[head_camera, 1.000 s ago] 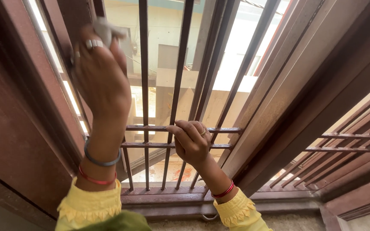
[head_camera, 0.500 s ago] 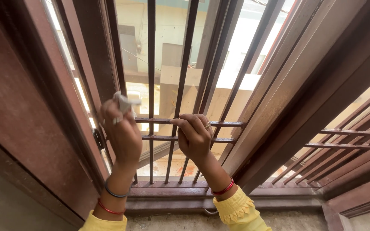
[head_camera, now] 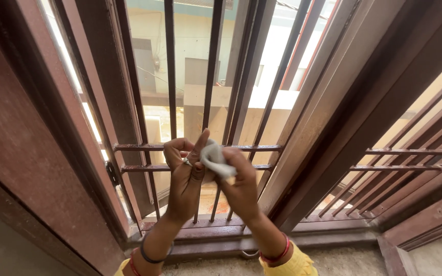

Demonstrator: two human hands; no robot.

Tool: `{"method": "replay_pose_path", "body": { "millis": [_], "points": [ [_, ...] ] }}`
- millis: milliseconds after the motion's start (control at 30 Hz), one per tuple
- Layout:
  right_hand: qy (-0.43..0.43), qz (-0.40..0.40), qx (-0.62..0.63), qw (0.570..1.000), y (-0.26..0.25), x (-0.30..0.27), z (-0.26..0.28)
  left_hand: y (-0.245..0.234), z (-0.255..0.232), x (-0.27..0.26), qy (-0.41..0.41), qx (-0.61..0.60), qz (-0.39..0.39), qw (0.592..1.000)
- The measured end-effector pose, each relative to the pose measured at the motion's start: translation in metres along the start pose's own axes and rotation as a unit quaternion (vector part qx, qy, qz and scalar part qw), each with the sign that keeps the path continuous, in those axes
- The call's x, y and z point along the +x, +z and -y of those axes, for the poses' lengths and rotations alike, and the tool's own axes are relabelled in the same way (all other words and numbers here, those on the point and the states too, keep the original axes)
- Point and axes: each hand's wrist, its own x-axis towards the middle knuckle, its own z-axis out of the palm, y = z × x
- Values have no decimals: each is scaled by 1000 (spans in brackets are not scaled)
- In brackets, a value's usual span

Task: The person wipes the metal bars of a window grille with a cloth, moving methodically across vertical and horizontal bars. The hands remain in view throughout, and the cloth is used to rub the surface of the grille.

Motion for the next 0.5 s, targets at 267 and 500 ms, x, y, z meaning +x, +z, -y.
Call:
{"method": "replay_pose_path", "body": {
  "millis": [267, 500],
  "points": [
    [-238, -186, -438, 847, -30, 35, -32, -41, 21, 26, 89, 378, -133, 912],
    [-139, -86, -371, 914, -8, 18, -24, -50, 39, 24, 134, 408, -151, 890]
  ]
}}
